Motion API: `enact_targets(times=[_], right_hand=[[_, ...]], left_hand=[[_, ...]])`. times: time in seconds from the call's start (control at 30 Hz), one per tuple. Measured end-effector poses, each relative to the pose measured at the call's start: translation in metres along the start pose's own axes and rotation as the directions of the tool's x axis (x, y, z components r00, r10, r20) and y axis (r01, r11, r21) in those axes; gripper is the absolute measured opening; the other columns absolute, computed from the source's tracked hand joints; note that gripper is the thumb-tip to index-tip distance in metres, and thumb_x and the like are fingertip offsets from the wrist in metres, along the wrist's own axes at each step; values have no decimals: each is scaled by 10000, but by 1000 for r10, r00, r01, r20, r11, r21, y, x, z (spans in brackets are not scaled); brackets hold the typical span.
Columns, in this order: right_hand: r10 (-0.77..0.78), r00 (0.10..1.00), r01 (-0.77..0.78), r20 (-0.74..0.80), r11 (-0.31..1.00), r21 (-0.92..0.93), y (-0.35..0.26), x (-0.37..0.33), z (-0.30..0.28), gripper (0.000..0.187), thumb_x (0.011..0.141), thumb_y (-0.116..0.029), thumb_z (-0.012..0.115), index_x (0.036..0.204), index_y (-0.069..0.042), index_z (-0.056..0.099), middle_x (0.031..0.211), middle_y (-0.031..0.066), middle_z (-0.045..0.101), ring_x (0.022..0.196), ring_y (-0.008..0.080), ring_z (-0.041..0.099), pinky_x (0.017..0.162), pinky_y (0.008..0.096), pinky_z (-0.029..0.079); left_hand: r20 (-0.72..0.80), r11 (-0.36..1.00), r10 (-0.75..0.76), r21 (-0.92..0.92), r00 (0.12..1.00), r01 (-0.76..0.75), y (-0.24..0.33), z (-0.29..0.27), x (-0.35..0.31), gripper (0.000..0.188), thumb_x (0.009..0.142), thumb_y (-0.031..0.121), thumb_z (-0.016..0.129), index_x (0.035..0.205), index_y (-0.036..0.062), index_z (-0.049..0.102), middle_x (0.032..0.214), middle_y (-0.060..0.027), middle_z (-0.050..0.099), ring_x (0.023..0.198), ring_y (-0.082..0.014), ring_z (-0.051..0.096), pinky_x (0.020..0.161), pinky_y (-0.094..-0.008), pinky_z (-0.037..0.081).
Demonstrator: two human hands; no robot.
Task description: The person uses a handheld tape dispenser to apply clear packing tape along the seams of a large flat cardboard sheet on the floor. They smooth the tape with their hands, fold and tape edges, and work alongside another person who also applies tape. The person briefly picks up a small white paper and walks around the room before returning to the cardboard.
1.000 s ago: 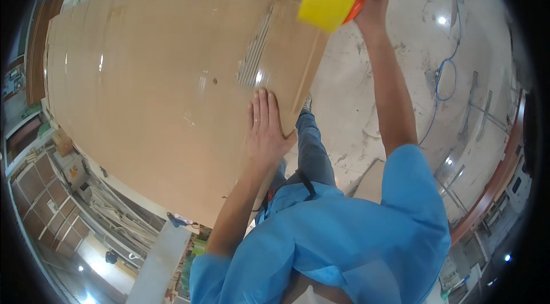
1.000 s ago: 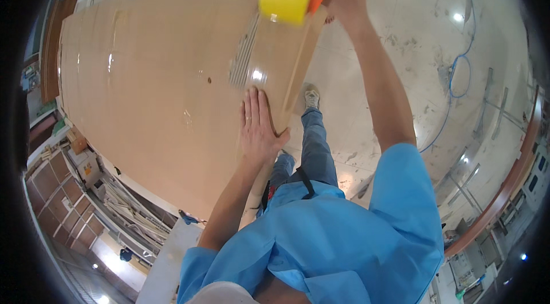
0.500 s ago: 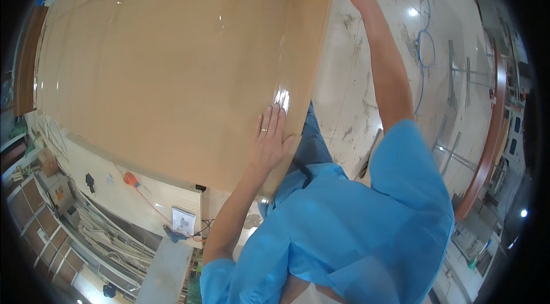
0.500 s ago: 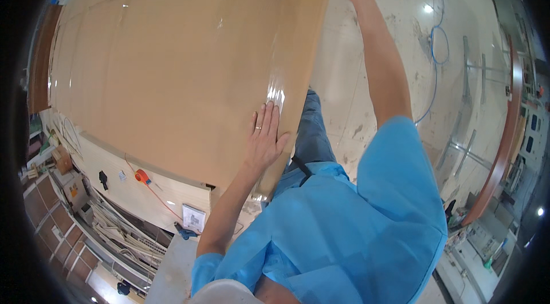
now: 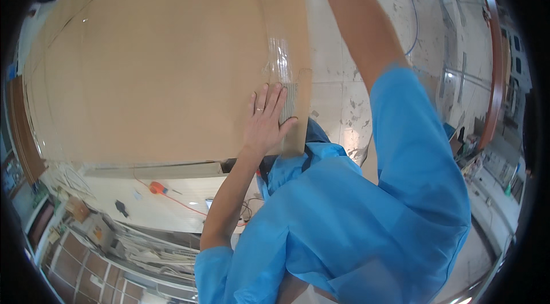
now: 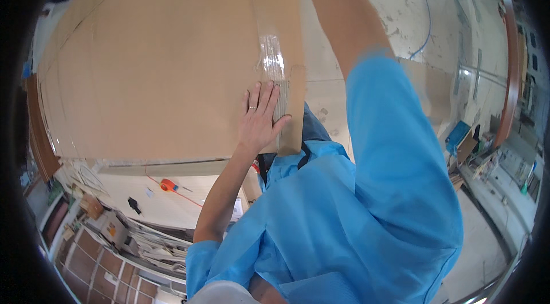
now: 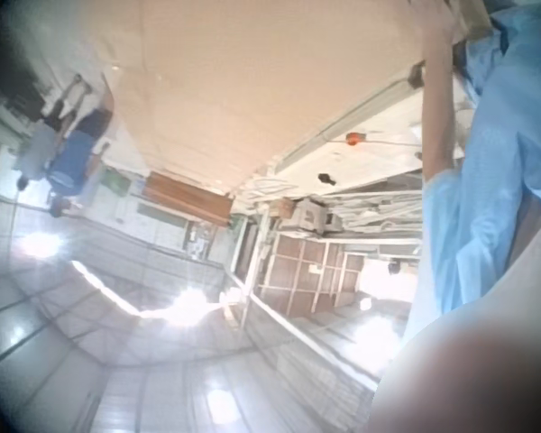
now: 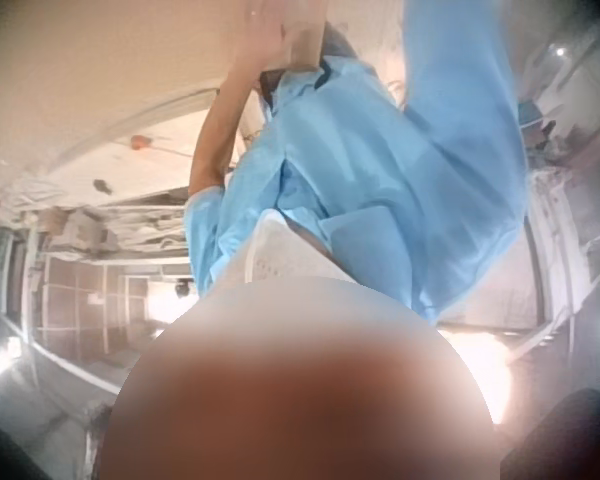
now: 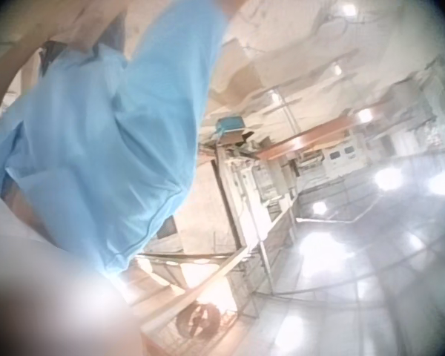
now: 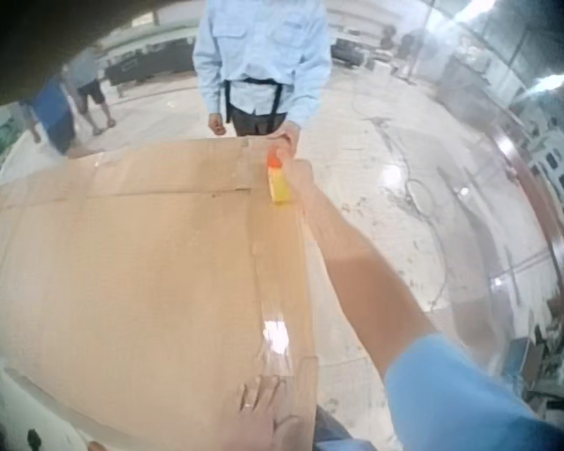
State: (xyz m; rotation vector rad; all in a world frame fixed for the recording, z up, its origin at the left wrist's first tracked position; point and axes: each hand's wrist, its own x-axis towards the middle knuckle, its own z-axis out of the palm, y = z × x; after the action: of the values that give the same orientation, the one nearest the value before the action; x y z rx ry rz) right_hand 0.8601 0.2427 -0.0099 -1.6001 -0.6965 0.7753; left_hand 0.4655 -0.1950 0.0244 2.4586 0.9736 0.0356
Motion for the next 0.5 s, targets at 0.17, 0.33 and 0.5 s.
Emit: enact_targets(times=[0.17, 0.33, 0.5], right_hand=[[11, 1000, -9, 24, 995, -97, 7, -198, -49, 517, 984, -445, 653, 1124, 47, 722, 891, 114, 719, 785, 157, 666, 666, 344, 539], [24, 1000, -24, -18, 999, -49, -14, -396, -81, 567, 970, -526, 652, 962, 37, 724, 763, 49, 654, 739, 122, 604, 689, 333, 499], [88, 986, -96, -139, 994, -54, -17, -573, -106, 517, 961, -462, 680, 1001, 53, 699, 800, 57, 653, 751, 116, 561, 671, 319, 463]], left_hand=[[15, 997, 68, 44, 998, -69, -6, -8, -2, 840, 984, 589, 539, 1612, 70, 336, 1690, -114, 290, 1554, -373, 240, 1260, -569, 179], [-88, 983, 184, 42, 979, -181, -14, -9, -8, 822, 989, 566, 538, 1588, 31, 360, 1668, -149, 322, 1536, -394, 275, 1255, -565, 196], [-215, 966, 258, 87, 942, -244, -22, 5, -6, 818, 968, 528, 569, 1582, 26, 368, 1661, -152, 337, 1533, -391, 287, 1256, -555, 199]])
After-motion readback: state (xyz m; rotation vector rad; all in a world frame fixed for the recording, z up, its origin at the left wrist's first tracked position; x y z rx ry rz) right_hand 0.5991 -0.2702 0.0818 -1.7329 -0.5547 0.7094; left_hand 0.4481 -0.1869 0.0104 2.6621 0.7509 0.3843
